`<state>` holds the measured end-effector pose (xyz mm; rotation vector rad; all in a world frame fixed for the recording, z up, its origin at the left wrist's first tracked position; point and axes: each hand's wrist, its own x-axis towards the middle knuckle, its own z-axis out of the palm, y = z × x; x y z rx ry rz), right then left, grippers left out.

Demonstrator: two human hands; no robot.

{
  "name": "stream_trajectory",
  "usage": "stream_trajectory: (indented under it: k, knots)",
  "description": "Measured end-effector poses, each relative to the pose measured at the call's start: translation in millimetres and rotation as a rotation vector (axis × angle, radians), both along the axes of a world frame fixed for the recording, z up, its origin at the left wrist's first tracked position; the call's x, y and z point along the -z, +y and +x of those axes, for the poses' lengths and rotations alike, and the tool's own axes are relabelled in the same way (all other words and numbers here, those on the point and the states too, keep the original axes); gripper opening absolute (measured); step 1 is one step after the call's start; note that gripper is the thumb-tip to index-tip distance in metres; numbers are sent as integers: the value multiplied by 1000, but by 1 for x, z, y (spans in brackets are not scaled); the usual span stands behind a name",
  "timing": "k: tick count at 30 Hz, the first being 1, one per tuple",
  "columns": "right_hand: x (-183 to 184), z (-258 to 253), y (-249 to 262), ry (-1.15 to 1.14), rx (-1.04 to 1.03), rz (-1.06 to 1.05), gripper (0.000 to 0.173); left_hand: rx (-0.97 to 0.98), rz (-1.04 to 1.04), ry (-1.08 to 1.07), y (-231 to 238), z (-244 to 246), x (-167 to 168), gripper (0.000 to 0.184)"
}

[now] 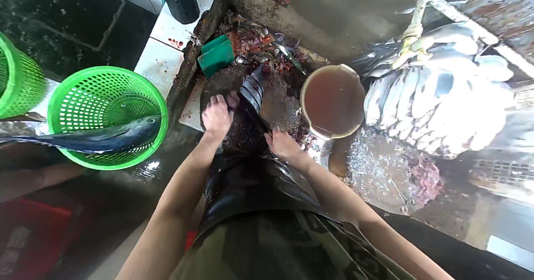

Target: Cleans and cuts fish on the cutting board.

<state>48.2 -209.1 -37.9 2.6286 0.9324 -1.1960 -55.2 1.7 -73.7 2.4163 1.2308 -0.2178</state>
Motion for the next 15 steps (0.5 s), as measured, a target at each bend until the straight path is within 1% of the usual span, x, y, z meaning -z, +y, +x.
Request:
stream_trajectory:
  k: [1,2,4,5,6,7,8,10,11,13,14,15]
  knots:
    - [0,0,-1,1,1,2,59,-25,-59,-49,15,-8,-6,64]
    - [-1,0,-3,4,4,17,58,-10,-133,-108,30,-19,-12,64]
    - [-1,2,-5,30,37,74,59,118,-349,-225,55,-40,-31,58]
    - [1,0,-7,47,57,113,58,200,-462,-221,62,-47,-41,58]
    - [3,-2,-9,54,75,154,58,271,-529,-156,66,-51,-47,60]
    - [3,-5,-9,51,93,195,57,319,-534,-55,67,-51,-46,64]
    - [1,-8,-7,43,114,232,57,345,-476,35,67,-52,-36,69]
    - [-10,-12,3,30,164,330,60,299,-300,150,60,-55,-9,82]
    - [-16,-14,10,9,183,423,60,264,-248,149,57,-58,-1,85]
    - [-23,-14,30,-61,191,668,54,224,-201,137,52,-60,3,84]
    - [-21,-15,44,-94,191,785,49,204,-195,121,48,-63,2,81]
    - [-11,-16,57,-122,166,871,48,183,-195,109,45,-64,1,79]
